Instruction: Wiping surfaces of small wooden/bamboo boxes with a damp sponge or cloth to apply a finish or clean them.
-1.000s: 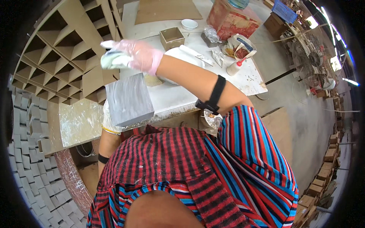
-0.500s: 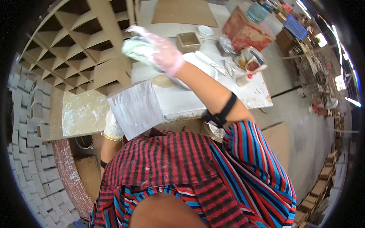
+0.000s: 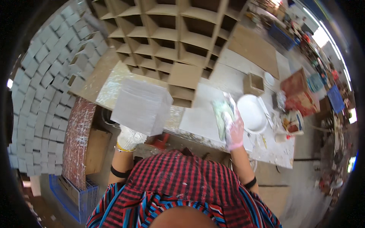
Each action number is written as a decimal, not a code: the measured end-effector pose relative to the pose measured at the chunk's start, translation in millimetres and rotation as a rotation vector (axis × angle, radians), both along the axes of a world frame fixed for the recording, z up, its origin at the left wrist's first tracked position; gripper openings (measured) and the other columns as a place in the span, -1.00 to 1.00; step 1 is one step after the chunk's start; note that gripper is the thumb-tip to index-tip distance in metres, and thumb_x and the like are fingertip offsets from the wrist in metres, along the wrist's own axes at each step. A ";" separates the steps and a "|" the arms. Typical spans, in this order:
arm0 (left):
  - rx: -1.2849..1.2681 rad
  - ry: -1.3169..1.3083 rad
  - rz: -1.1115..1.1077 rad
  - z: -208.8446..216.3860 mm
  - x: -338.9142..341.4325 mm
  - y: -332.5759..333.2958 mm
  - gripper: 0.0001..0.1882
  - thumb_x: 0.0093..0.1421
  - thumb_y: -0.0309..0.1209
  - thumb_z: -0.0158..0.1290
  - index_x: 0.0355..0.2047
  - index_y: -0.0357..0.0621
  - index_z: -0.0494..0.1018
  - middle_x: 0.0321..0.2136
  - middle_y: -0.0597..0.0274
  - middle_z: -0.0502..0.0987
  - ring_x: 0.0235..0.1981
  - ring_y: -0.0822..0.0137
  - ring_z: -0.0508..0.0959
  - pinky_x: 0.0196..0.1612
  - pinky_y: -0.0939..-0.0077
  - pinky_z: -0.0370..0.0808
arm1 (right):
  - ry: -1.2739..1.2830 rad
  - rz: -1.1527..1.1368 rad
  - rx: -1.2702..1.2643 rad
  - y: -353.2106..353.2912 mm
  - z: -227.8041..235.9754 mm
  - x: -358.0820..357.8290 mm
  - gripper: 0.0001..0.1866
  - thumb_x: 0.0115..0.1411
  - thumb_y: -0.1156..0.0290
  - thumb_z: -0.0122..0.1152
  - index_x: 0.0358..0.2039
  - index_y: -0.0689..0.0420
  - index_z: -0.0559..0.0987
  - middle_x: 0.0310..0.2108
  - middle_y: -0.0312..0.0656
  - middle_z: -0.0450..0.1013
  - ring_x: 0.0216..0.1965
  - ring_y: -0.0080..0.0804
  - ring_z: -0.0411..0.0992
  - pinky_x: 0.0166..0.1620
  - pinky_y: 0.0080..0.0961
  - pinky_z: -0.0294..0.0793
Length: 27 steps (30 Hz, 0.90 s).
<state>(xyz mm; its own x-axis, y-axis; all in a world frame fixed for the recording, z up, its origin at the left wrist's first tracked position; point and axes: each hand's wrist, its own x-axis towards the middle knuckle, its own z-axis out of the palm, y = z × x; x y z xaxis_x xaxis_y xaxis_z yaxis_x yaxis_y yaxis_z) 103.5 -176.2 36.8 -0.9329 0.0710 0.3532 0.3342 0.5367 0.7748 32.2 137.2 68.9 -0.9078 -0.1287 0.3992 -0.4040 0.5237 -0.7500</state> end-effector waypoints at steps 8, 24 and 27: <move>1.057 -0.087 0.228 -36.0 38.7 -56.5 -0.49 0.27 -0.23 -0.27 0.16 -0.23 0.10 0.13 0.06 0.22 0.15 0.08 0.22 0.18 0.24 0.18 | -0.224 0.291 -0.086 -45.7 -18.2 16.3 -0.49 0.13 0.42 -0.03 0.13 0.21 0.26 0.06 -0.05 0.31 0.07 -0.27 0.30 0.10 -0.44 0.23; 1.294 0.196 0.707 32.5 72.0 -210.1 -0.63 0.23 -0.15 -0.07 -0.07 -0.11 0.32 -0.15 0.15 0.47 -0.14 0.18 0.50 -0.14 0.24 0.52 | -0.456 0.637 -0.131 -131.5 -66.5 11.5 -0.45 0.09 0.51 0.02 0.14 0.16 0.25 0.06 -0.04 0.31 0.06 -0.24 0.32 0.09 -0.41 0.27; 1.242 0.126 0.711 37.9 65.4 -294.4 -0.63 0.23 -0.09 -0.10 -0.14 -0.11 0.37 -0.26 0.21 0.52 -0.39 0.27 0.57 -0.47 0.45 0.58 | -0.444 0.579 -0.115 -150.7 -81.0 7.1 -0.46 0.10 0.51 0.00 0.14 0.18 0.25 0.07 -0.04 0.30 0.08 -0.25 0.30 0.11 -0.42 0.23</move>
